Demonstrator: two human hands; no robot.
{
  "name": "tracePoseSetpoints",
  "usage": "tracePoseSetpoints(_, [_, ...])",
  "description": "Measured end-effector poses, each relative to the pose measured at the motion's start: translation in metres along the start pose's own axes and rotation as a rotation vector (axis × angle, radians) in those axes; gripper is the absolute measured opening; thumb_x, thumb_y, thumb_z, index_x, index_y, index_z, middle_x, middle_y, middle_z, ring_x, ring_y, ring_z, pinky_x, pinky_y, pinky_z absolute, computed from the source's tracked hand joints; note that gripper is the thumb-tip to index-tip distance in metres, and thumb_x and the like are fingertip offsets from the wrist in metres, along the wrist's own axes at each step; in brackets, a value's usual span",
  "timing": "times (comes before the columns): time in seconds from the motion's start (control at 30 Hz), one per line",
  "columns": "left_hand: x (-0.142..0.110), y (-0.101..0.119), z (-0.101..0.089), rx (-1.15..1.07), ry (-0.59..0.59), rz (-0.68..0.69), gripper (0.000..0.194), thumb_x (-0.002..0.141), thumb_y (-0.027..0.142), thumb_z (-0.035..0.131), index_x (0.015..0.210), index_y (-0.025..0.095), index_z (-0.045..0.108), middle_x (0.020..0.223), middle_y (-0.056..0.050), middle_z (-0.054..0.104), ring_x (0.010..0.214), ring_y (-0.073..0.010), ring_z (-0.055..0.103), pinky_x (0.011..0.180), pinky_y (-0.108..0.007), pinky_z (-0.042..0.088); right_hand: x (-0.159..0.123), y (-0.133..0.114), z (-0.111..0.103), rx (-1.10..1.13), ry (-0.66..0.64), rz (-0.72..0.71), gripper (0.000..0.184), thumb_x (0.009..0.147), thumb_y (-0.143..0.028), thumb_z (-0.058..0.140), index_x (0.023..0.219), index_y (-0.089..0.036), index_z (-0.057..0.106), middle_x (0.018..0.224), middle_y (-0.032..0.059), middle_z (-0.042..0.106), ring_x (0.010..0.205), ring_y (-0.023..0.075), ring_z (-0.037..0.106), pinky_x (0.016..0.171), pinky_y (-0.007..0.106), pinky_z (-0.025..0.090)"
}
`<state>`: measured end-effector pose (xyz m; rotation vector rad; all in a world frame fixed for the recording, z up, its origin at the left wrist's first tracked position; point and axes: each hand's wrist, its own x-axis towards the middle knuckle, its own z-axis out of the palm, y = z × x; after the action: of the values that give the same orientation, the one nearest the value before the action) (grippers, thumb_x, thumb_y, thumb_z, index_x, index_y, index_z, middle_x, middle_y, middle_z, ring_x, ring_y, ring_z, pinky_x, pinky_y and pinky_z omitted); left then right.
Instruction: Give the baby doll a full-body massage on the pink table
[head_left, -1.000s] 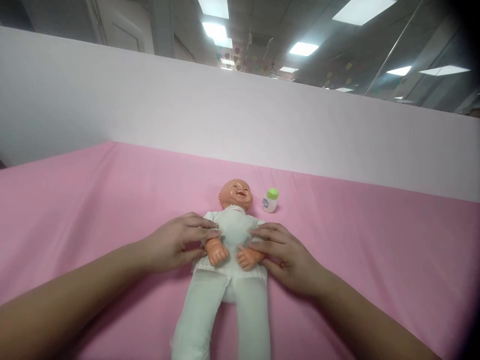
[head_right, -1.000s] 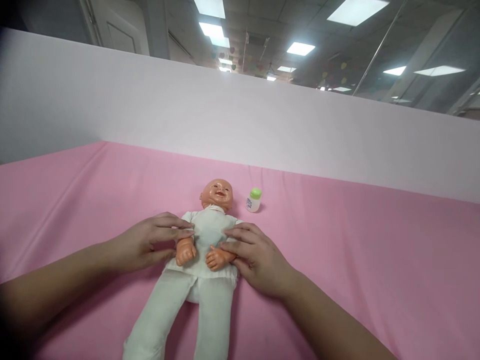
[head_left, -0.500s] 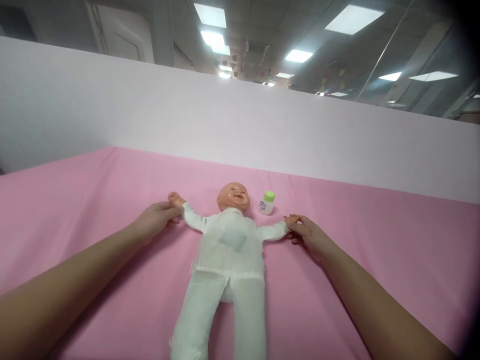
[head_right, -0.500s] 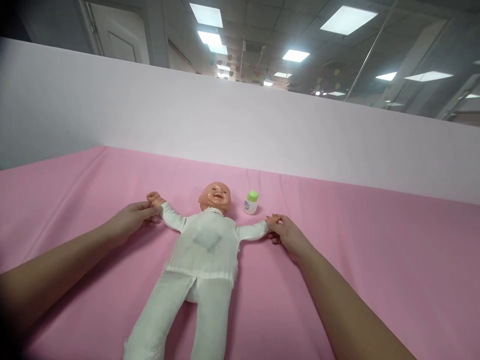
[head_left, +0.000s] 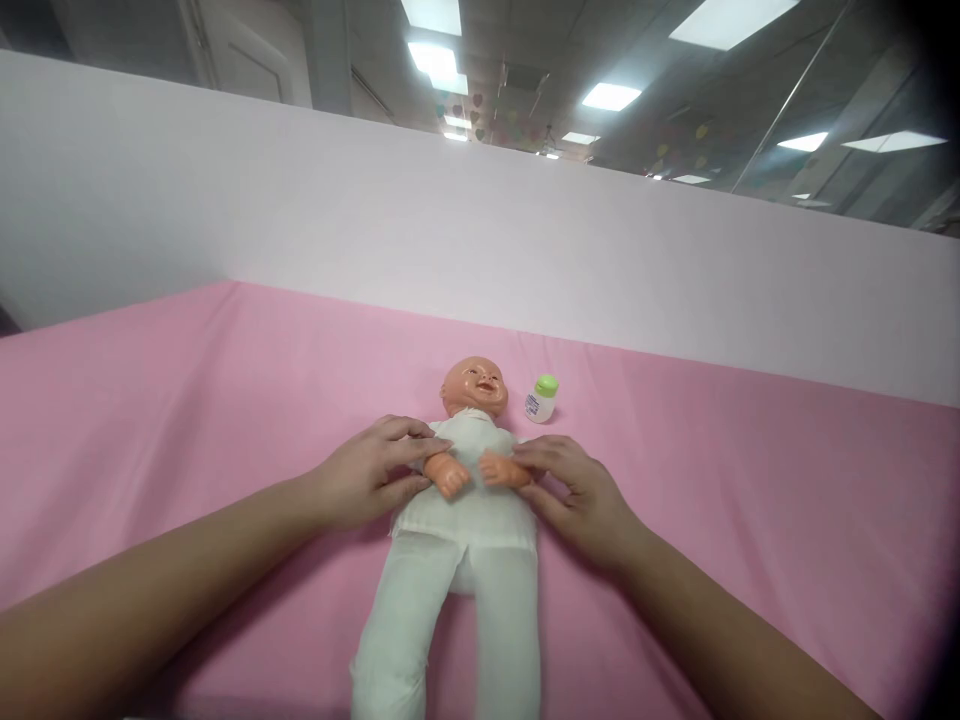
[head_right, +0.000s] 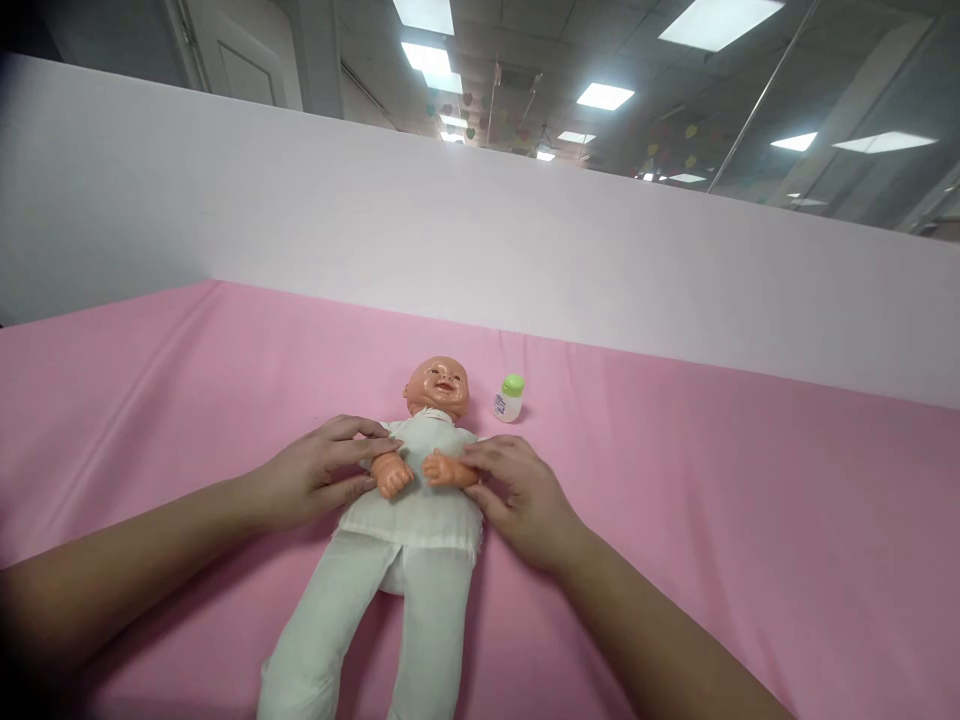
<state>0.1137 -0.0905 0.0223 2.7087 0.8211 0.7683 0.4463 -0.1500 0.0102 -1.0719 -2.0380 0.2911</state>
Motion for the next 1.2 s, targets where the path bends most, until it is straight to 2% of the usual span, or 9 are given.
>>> tracePoseSetpoints(0.1, [-0.002, -0.004, 0.001, 0.049, -0.04, 0.02, 0.045, 0.1, 0.034, 0.061, 0.145, 0.036, 0.06, 0.139, -0.008, 0.059, 0.129, -0.0263, 0.056, 0.108, -0.041, 0.049, -0.003, -0.001, 0.004, -0.014, -0.076, -0.062, 0.041, 0.092, -0.02, 0.067, 0.129, -0.037, 0.069, 0.136, 0.0033, 0.067, 0.13, 0.0259, 0.059, 0.11, 0.049, 0.052])
tracePoseSetpoints(0.23, [-0.001, -0.005, 0.0, 0.004, -0.015, -0.005, 0.046, 0.098, 0.035, 0.063, 0.144, 0.035, 0.061, 0.138, -0.007, 0.062, 0.128, -0.0269, 0.056, 0.108, -0.041, 0.049, -0.002, 0.005, 0.002, 0.025, -0.059, 0.024, 0.04, 0.092, -0.024, 0.068, 0.13, -0.036, 0.07, 0.14, 0.004, 0.065, 0.131, 0.0271, 0.06, 0.111, 0.05, 0.051])
tracePoseSetpoints(0.33, [0.0, -0.004, -0.003, -0.147, 0.05, -0.142, 0.046, 0.094, 0.04, 0.067, 0.139, 0.034, 0.065, 0.132, -0.005, 0.067, 0.121, -0.0276, 0.062, 0.105, -0.04, 0.05, 0.003, 0.011, -0.004, 0.192, 0.12, 0.244, 0.04, 0.09, -0.037, 0.073, 0.129, -0.03, 0.07, 0.129, 0.007, 0.072, 0.116, 0.028, 0.068, 0.104, 0.05, 0.055])
tracePoseSetpoints(0.5, [0.003, -0.027, -0.009, -0.522, 0.275, -0.572, 0.036, 0.09, 0.05, 0.068, 0.112, 0.023, 0.074, 0.103, -0.005, 0.075, 0.094, -0.0258, 0.071, 0.083, -0.036, 0.055, 0.01, 0.043, -0.024, 0.572, 0.468, 0.567, 0.06, 0.083, -0.047, 0.081, 0.135, -0.026, 0.061, 0.125, 0.0076, 0.074, 0.111, 0.0251, 0.071, 0.102, 0.044, 0.057])
tracePoseSetpoints(0.7, [-0.001, -0.071, -0.017, -0.889, 0.381, -0.896, 0.039, 0.076, 0.048, 0.081, 0.098, 0.016, 0.073, 0.09, -0.01, 0.074, 0.086, -0.0256, 0.072, 0.081, -0.039, 0.059, 0.001, 0.084, -0.045, 0.72, 0.213, 0.929, 0.049, 0.082, -0.042, 0.083, 0.124, -0.022, 0.069, 0.105, 0.0084, 0.076, 0.087, 0.0204, 0.073, 0.074, 0.03, 0.065])
tracePoseSetpoints(0.8, [-0.002, -0.066, -0.02, -0.862, 0.346, -0.781, 0.04, 0.078, 0.047, 0.081, 0.103, 0.017, 0.073, 0.097, -0.011, 0.074, 0.091, -0.0277, 0.072, 0.086, -0.044, 0.059, 0.001, 0.079, -0.045, 0.675, 0.238, 0.824, 0.057, 0.081, -0.043, 0.083, 0.13, -0.022, 0.063, 0.114, 0.0098, 0.075, 0.095, 0.0235, 0.073, 0.079, 0.037, 0.065])
tracePoseSetpoints(0.97, [0.0, -0.019, -0.02, -0.531, 0.254, -0.423, 0.04, 0.089, 0.047, 0.07, 0.12, 0.021, 0.071, 0.116, -0.011, 0.073, 0.106, -0.0312, 0.069, 0.093, -0.046, 0.058, 0.002, 0.033, -0.034, 0.44, 0.291, 0.359, 0.049, 0.081, -0.04, 0.084, 0.122, -0.027, 0.06, 0.13, 0.0091, 0.07, 0.114, 0.0277, 0.07, 0.096, 0.049, 0.061])
tracePoseSetpoints(1.07, [-0.001, 0.004, -0.015, -0.211, 0.123, -0.1, 0.038, 0.093, 0.036, 0.066, 0.13, 0.028, 0.07, 0.126, -0.009, 0.07, 0.113, -0.0279, 0.066, 0.097, -0.04, 0.057, -0.001, 0.0, -0.025, 0.225, 0.063, 0.098, 0.029, 0.088, -0.027, 0.076, 0.116, -0.028, 0.067, 0.119, 0.0069, 0.074, 0.11, 0.0257, 0.071, 0.099, 0.047, 0.059])
tracePoseSetpoints(1.2, [-0.003, 0.013, -0.007, 0.075, 0.037, 0.182, 0.048, 0.096, 0.021, 0.061, 0.142, 0.034, 0.063, 0.132, -0.008, 0.066, 0.12, -0.0255, 0.062, 0.1, -0.038, 0.054, -0.002, -0.019, -0.018, 0.095, -0.261, -0.124, 0.035, 0.092, -0.017, 0.068, 0.123, -0.033, 0.072, 0.125, 0.0045, 0.073, 0.122, 0.0254, 0.065, 0.106, 0.046, 0.056])
